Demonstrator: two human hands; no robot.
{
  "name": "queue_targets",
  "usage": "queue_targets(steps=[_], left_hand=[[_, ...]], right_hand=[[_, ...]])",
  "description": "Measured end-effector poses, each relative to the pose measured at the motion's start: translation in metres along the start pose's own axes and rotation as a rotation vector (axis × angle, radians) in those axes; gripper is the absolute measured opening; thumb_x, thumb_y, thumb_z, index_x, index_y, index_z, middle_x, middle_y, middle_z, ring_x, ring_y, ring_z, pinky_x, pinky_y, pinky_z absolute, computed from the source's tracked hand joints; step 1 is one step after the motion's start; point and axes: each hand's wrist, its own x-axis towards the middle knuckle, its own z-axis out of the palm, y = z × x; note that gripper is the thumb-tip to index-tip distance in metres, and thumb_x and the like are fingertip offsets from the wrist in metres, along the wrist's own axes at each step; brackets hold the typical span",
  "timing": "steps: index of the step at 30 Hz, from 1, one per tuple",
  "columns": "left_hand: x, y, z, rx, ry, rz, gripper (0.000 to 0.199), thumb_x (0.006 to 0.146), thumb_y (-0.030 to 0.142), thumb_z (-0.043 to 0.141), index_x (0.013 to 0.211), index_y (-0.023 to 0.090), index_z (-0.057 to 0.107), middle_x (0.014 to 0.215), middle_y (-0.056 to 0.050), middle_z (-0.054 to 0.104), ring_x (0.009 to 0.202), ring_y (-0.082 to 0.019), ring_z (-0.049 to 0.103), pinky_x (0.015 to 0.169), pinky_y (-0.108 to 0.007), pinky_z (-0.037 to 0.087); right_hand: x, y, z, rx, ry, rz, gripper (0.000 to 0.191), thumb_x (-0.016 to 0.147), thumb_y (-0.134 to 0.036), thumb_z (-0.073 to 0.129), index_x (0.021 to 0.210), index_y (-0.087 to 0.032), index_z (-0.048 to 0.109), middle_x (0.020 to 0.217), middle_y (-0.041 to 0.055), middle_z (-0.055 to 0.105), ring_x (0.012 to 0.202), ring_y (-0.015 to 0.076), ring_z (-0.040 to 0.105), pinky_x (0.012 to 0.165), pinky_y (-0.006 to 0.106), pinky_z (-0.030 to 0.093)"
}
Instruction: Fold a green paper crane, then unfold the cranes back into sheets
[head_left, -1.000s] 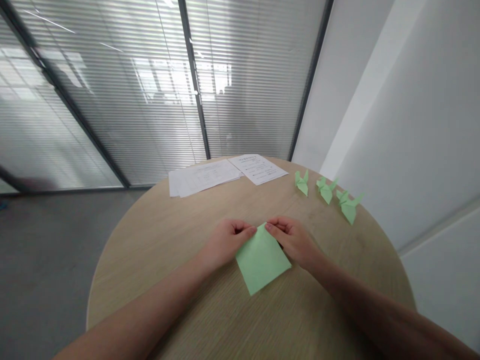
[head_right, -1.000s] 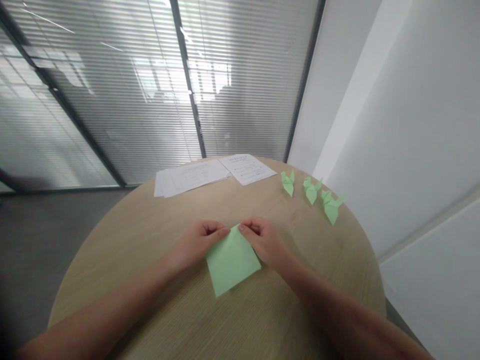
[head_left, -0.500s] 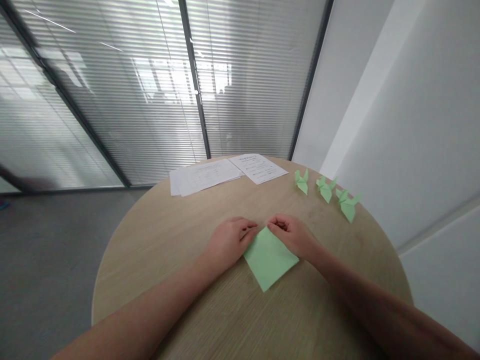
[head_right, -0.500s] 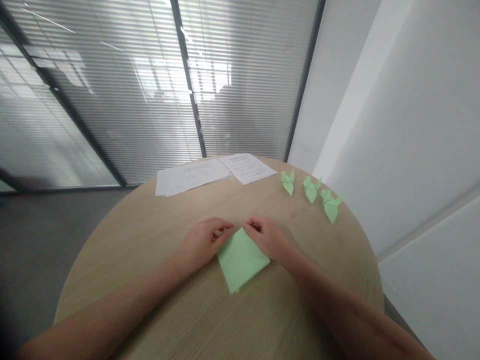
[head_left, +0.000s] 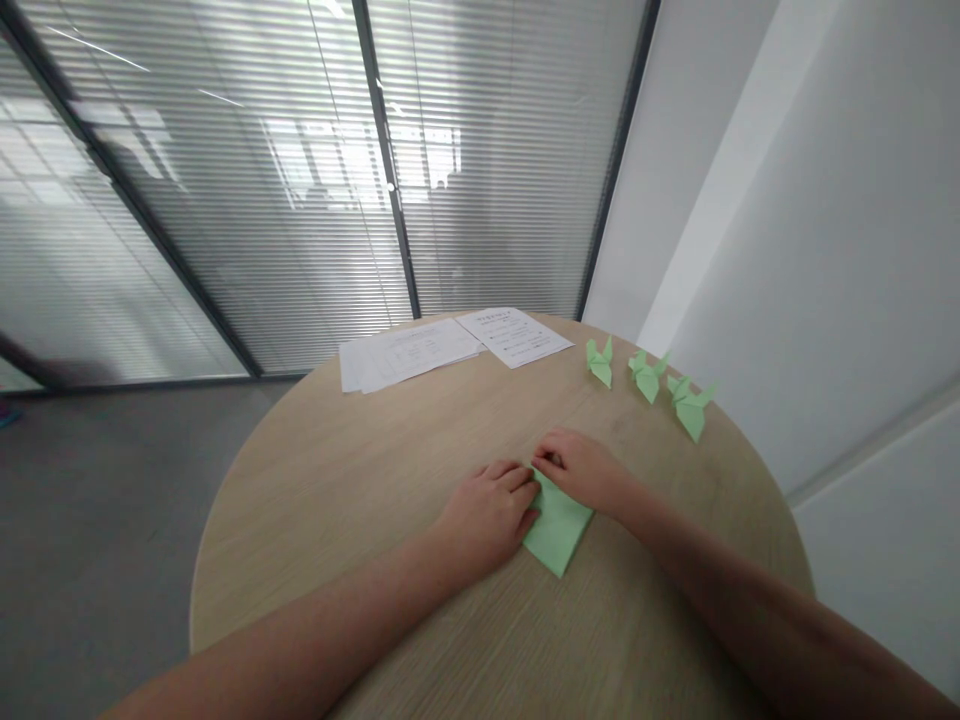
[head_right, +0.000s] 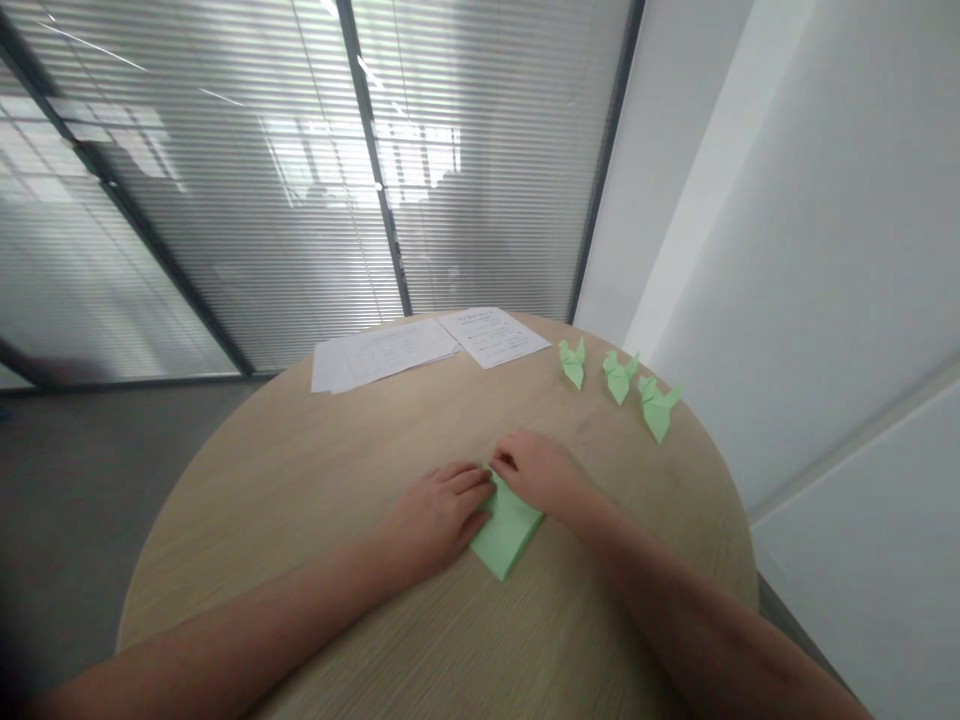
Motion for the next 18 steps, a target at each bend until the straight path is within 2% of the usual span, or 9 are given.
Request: queue_targets(steps=[3,6,12,18], left_hand=[[0.0,0.001,-0.001,0.013,-0.005,-0.012,0.027,0.097,0.025,0.063,0.121,0.016,0.069,0.124,-0.011,0.073,0.123,-0.029,0.062,0.108,-0.047,0.051],[0.0,0.004,-0.004,0.048,-0.034,-0.035,0.022,0.097,0.027,0.064,0.114,0.016,0.071,0.117,-0.011,0.075,0.116,-0.029,0.065,0.103,-0.046,0.052],[-0.008,0.019,-0.016,0.173,-0.159,-0.08,0.017,0.096,0.02,0.059,0.091,0.013,0.074,0.093,-0.013,0.077,0.092,-0.029,0.07,0.078,-0.042,0.057],[-0.018,0.034,-0.018,0.234,-0.183,-0.105,0.02,0.092,0.011,0.053,0.084,0.014,0.072,0.078,-0.013,0.075,0.073,-0.025,0.07,0.057,-0.032,0.051]], right_hand=[[-0.003,-0.008,0.003,-0.147,0.015,0.009,0.019,0.1,-0.022,0.056,0.089,-0.017,0.071,0.096,0.0071,0.07,0.091,0.0191,0.062,0.08,0.03,0.042],[-0.005,-0.015,0.007,-0.285,0.011,0.005,0.02,0.102,-0.022,0.053,0.092,-0.018,0.069,0.1,0.0089,0.069,0.095,0.0209,0.062,0.082,0.031,0.042],[-0.007,-0.017,0.009,-0.375,-0.002,-0.011,0.019,0.105,-0.024,0.051,0.097,-0.018,0.068,0.103,0.0095,0.068,0.098,0.0226,0.062,0.084,0.033,0.042],[-0.007,-0.015,0.009,-0.392,-0.005,-0.021,0.021,0.106,-0.025,0.049,0.098,-0.019,0.068,0.104,0.0097,0.068,0.098,0.0229,0.061,0.084,0.033,0.042]])
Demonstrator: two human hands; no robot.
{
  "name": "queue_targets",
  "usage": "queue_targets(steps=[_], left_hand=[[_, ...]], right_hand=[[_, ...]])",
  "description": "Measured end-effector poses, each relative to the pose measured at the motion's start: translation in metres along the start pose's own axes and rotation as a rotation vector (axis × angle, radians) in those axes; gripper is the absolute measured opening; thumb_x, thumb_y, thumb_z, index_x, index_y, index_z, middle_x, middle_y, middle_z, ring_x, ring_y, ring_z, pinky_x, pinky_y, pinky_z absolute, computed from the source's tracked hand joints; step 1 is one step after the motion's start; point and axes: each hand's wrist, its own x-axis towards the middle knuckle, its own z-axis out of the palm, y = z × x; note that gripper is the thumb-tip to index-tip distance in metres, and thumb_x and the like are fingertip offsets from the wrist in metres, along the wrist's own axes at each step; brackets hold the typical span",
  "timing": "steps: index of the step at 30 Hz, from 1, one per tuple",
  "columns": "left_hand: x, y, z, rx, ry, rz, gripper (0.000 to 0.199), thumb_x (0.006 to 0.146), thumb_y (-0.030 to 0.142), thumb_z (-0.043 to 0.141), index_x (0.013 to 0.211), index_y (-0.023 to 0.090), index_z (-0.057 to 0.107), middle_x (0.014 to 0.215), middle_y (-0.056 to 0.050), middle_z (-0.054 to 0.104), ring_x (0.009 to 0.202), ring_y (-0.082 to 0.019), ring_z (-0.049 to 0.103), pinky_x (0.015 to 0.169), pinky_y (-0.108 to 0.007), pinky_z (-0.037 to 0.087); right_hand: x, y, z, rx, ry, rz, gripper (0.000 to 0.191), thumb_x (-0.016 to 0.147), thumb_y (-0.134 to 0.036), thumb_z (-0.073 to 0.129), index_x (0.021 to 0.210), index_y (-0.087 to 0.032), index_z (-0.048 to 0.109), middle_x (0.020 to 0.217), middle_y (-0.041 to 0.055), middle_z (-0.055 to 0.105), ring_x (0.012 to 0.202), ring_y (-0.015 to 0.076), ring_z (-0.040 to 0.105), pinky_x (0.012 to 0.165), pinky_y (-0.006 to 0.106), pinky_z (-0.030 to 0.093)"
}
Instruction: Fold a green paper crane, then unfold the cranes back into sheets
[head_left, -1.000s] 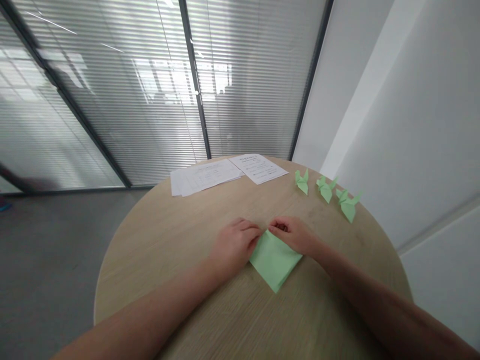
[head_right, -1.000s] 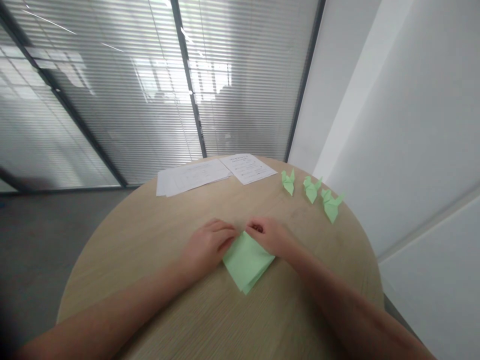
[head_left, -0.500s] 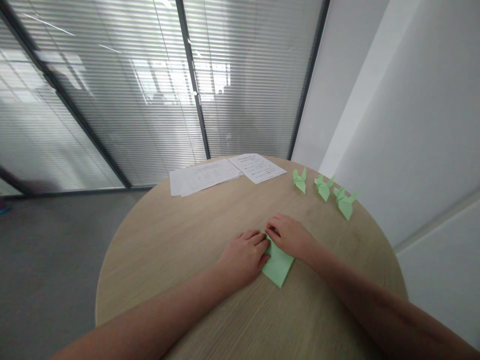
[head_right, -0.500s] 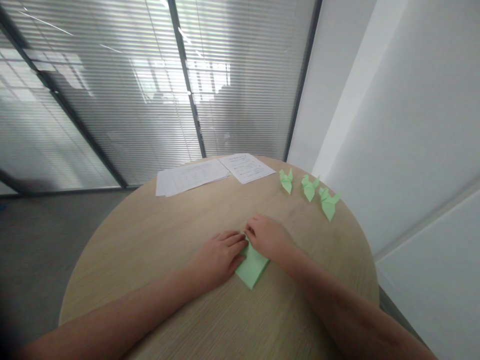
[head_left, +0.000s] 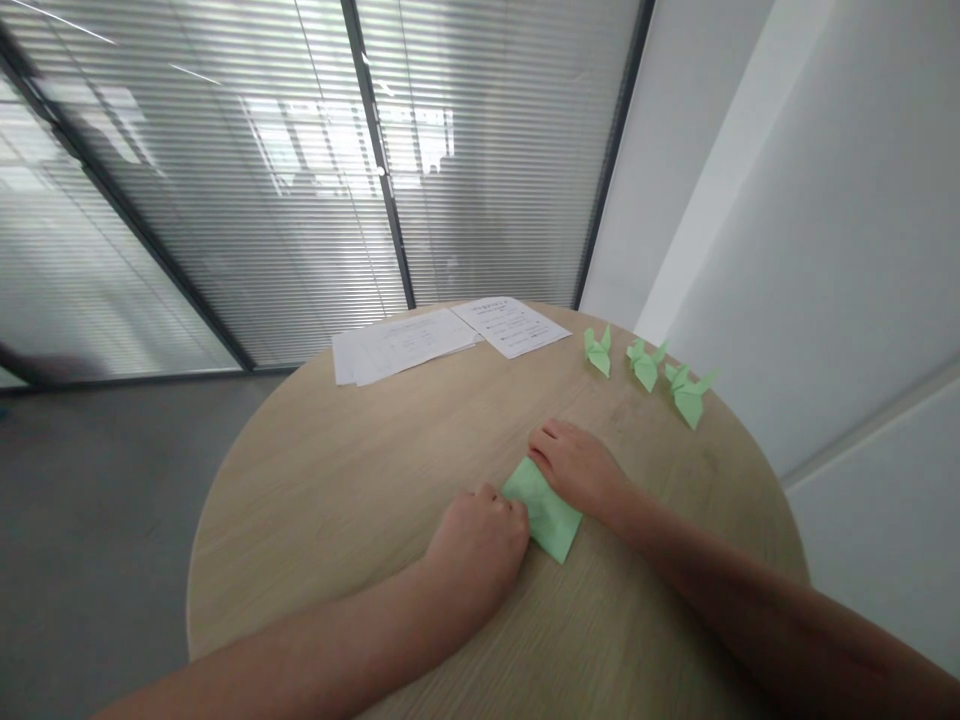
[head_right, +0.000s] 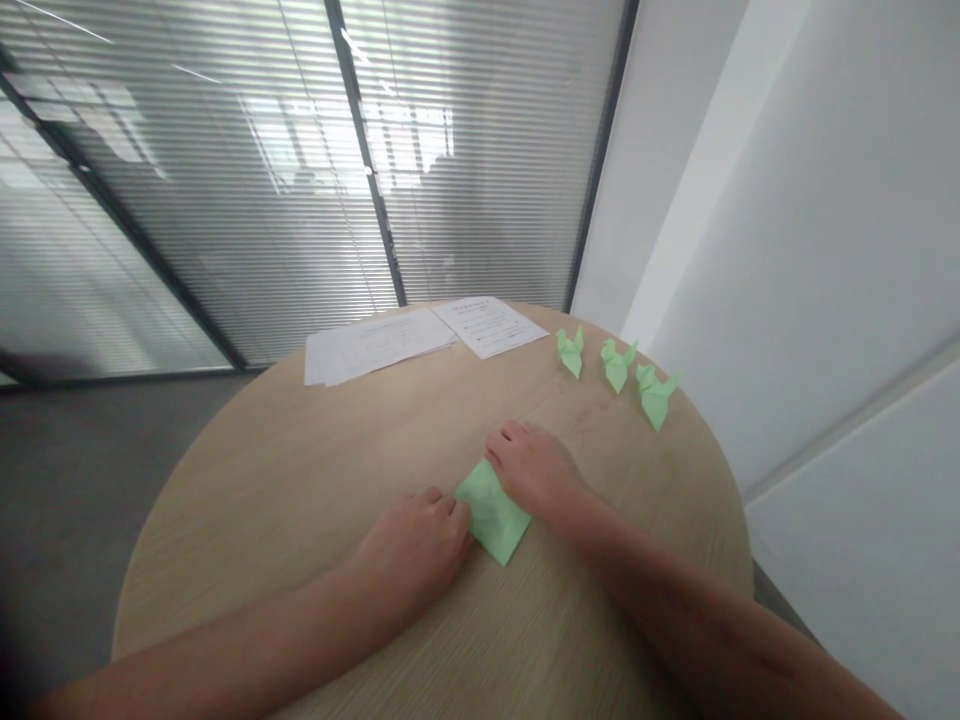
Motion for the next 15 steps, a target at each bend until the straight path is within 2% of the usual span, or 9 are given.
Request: queue_targets(steps=[6,9,12,15], left_hand=[[-0.006,0.005,-0.012,-0.02,-0.141,-0.074,0.021,0.092,0.008,0.051,0.09,0.012,0.072,0.08,-0.014,0.075,0.075,-0.028,0.072,0.055,-0.032,0.051],[-0.01,0.004,-0.021,-0.024,-0.159,-0.093,0.02,0.091,0.008,0.052,0.093,0.012,0.072,0.081,-0.013,0.075,0.075,-0.028,0.072,0.057,-0.033,0.052],[-0.009,-0.004,-0.026,-0.018,-0.081,-0.067,0.019,0.093,0.008,0.052,0.094,0.014,0.07,0.085,-0.012,0.074,0.082,-0.027,0.07,0.064,-0.034,0.055],[0.002,-0.02,-0.02,-0.08,0.048,0.093,0.021,0.096,0.009,0.05,0.101,0.015,0.07,0.107,-0.012,0.073,0.104,-0.026,0.067,0.086,-0.037,0.057]], right_hand=[[-0.001,0.0,0.002,0.008,0.001,0.011,0.022,0.106,-0.026,0.05,0.098,-0.019,0.068,0.103,0.009,0.067,0.098,0.0219,0.061,0.085,0.032,0.042],[0.001,0.001,0.002,0.02,0.002,0.005,0.021,0.106,-0.026,0.05,0.098,-0.019,0.068,0.102,0.0088,0.067,0.097,0.0217,0.061,0.084,0.032,0.042],[0.004,0.003,0.002,0.043,0.019,0.015,0.02,0.105,-0.025,0.052,0.095,-0.018,0.068,0.1,0.0088,0.067,0.096,0.0215,0.062,0.082,0.031,0.042],[0.007,0.006,0.001,0.086,0.033,0.003,0.017,0.103,-0.024,0.056,0.092,-0.018,0.068,0.098,0.0082,0.068,0.095,0.021,0.062,0.083,0.031,0.041]])
